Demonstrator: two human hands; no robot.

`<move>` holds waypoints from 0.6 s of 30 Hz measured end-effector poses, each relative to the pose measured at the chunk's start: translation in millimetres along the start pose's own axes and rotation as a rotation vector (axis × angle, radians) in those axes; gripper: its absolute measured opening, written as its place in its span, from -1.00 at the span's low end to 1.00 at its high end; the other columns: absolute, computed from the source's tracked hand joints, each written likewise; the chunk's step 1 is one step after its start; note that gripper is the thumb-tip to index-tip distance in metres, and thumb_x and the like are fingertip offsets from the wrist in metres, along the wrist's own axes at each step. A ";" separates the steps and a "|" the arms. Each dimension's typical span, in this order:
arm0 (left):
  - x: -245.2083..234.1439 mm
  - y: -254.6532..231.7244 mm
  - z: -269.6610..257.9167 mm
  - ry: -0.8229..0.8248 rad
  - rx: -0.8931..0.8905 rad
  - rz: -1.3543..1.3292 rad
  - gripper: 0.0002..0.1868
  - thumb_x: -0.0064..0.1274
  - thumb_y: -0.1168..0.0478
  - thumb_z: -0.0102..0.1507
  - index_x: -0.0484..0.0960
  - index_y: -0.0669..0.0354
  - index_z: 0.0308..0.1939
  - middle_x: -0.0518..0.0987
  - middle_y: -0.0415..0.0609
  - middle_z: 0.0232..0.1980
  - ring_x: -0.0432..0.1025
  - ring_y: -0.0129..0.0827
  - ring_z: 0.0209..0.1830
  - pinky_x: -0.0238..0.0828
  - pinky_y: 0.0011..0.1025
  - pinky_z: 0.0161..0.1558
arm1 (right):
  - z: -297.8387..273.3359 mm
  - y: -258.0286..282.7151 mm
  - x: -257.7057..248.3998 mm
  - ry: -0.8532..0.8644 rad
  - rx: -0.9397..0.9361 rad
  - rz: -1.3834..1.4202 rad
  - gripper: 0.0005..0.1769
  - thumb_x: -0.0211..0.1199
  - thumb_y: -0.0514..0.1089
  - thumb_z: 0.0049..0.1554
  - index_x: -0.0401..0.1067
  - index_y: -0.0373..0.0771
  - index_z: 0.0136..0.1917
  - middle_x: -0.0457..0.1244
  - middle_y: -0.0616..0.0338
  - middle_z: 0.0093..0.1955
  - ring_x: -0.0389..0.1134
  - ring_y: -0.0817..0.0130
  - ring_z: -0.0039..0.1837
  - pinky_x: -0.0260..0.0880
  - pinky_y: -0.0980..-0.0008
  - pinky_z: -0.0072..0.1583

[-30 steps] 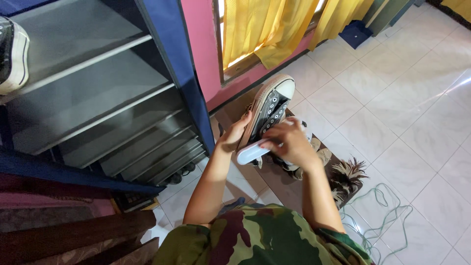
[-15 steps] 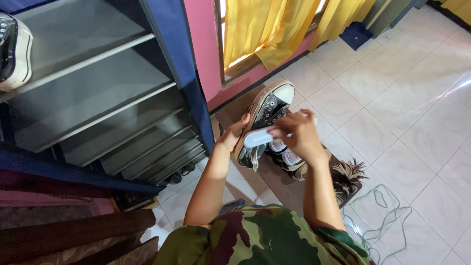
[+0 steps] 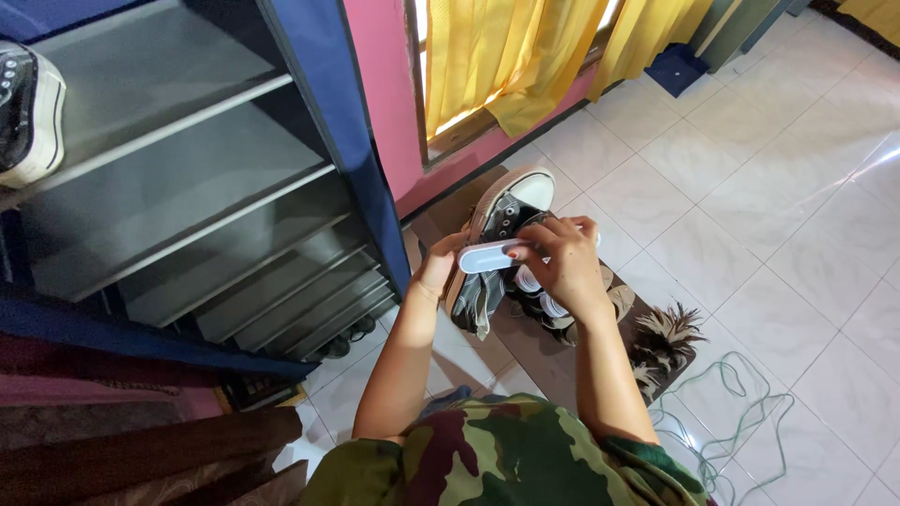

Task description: The person uses a brush to clean several pairs of shoes on a low table, including black and white sneakers. The person brushes the uppers and soles, then places the cleaned shoes on a nearby shoe rack.

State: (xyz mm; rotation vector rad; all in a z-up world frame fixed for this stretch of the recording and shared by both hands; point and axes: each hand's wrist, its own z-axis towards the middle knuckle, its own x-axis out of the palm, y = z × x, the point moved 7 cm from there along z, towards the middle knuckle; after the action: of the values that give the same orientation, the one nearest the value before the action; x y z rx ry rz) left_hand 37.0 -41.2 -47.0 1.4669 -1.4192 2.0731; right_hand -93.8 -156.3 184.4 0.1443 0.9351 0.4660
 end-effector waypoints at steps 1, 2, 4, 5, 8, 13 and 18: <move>-0.1 -1.1 -0.2 0.000 -0.002 0.002 -0.53 -0.04 0.01 0.41 0.62 0.30 0.20 0.65 0.04 0.12 0.53 -0.28 0.07 0.46 -0.34 0.15 | 0.4 -7.3 -0.1 -0.003 0.002 0.001 -0.74 0.43 0.04 0.08 0.58 -0.13 -0.05 0.36 0.22 -0.18 0.35 0.19 -0.02 0.06 0.14 0.28; -6.0 -2.7 -0.7 -0.077 0.002 0.033 -0.51 -0.03 -0.03 0.41 0.58 0.27 0.24 0.63 0.03 0.15 0.51 -0.29 0.11 0.43 -0.33 0.17 | 0.2 -21.0 -3.1 -0.053 0.097 0.009 -0.74 0.43 0.04 0.10 0.59 -0.14 -0.02 0.36 0.22 -0.20 0.34 0.23 -0.07 0.05 0.15 0.24; -7.5 -1.6 -6.3 -0.160 0.004 0.059 -0.48 -0.01 -0.07 0.41 0.55 0.24 0.28 0.60 0.03 0.19 0.48 -0.29 0.14 0.41 -0.31 0.19 | -2.4 -35.6 -5.4 -0.095 0.196 0.020 -0.73 0.42 0.03 0.12 0.59 -0.15 0.00 0.35 0.22 -0.22 0.33 0.26 -0.12 0.04 0.16 0.21; -1.6 -2.9 -5.4 -0.149 0.004 0.103 -0.43 -0.02 -0.11 0.40 0.52 0.22 0.32 0.57 -0.01 0.25 0.45 -0.33 0.20 0.37 -0.34 0.25 | -1.7 -41.3 -11.8 -0.175 0.245 -0.036 -0.76 0.41 0.03 0.18 0.59 -0.15 -0.01 0.37 0.21 -0.18 0.33 0.25 -0.09 0.05 0.17 0.19; 2.4 -3.7 -2.5 -0.186 0.065 0.274 -0.36 -0.03 -0.16 0.38 0.42 0.17 0.41 0.48 -0.14 0.38 0.34 -0.47 0.36 0.22 -0.43 0.37 | 1.6 -34.7 -8.0 -0.175 0.320 -0.077 -0.78 0.39 0.03 0.22 0.59 -0.14 -0.03 0.38 0.20 -0.19 0.32 0.26 -0.12 0.06 0.18 0.14; -23.1 10.8 6.3 -0.138 0.004 0.197 -0.34 -0.01 -0.13 0.38 0.41 0.20 0.44 0.49 -0.11 0.38 0.37 -0.42 0.34 0.26 -0.40 0.35 | 3.6 -29.8 7.7 -0.114 0.264 -0.037 -0.70 0.38 0.08 0.18 0.59 -0.19 -0.04 0.38 0.17 -0.19 0.30 0.24 -0.15 0.08 0.20 0.09; -7.2 6.9 1.7 -0.097 -0.040 0.204 -0.34 -0.01 -0.13 0.39 0.41 0.19 0.45 0.50 -0.10 0.35 0.38 -0.42 0.30 0.28 -0.38 0.31 | -4.5 -68.5 -17.8 -0.395 0.444 -0.091 -0.64 0.23 0.11 0.40 0.56 -0.22 0.01 0.39 0.14 -0.10 0.35 0.19 0.02 0.06 0.22 0.22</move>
State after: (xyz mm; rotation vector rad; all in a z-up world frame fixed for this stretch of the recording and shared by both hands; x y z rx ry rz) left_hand 36.9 -43.7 -56.7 1.4808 -1.7025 2.1003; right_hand -84.3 -225.7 173.2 0.5737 0.6393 0.1299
